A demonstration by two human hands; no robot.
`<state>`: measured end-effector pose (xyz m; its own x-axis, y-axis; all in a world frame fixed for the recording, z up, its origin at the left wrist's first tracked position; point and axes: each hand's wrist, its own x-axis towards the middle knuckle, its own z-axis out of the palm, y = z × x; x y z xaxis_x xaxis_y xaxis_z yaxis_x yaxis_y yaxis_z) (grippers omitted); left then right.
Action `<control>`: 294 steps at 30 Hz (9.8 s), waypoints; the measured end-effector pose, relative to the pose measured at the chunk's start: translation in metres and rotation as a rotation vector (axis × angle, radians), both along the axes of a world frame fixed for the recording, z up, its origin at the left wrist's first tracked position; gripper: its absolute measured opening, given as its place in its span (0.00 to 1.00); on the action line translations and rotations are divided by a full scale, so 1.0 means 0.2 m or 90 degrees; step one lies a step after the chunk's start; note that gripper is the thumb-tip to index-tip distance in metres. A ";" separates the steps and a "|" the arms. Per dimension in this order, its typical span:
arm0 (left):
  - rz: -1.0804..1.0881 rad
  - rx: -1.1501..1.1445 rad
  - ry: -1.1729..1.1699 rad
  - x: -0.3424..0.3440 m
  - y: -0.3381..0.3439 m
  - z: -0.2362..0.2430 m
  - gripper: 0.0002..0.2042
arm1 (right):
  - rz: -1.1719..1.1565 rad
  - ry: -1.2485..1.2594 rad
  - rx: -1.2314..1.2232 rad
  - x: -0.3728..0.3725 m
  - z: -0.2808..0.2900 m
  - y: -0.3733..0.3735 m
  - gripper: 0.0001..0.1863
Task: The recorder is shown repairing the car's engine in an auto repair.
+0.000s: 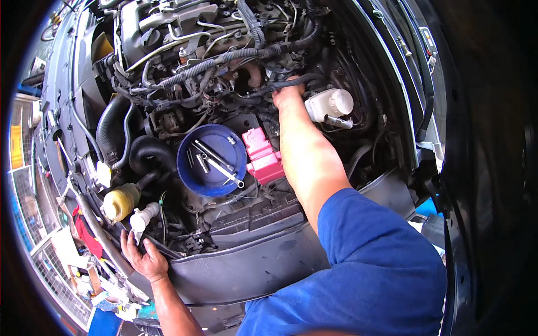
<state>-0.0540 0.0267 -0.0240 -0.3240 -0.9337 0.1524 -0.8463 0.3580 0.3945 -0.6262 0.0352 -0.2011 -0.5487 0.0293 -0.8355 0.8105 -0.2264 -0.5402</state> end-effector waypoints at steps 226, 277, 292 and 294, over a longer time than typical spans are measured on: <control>-0.620 0.027 0.243 -2.65 -0.13 -0.21 0.14 | -0.161 0.239 -0.468 -0.18 0.28 0.24 0.20; -0.572 0.202 0.257 -1.37 -0.17 0.14 0.12 | -0.120 0.108 -0.490 -0.14 0.26 0.31 0.10; -0.373 0.197 0.094 -0.35 0.03 0.12 0.16 | -0.016 0.138 -0.366 -0.13 0.36 0.30 0.13; -0.370 0.220 0.096 -0.31 0.05 0.08 0.17 | -0.005 0.129 -0.352 -0.14 0.36 0.31 0.12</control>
<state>-0.1161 0.0368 -0.0078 -0.7855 -0.6176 -0.0401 -0.4815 0.5692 0.6665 -0.6534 0.0965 -0.1299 -0.7003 -0.3763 -0.6066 0.7007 -0.5246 -0.4836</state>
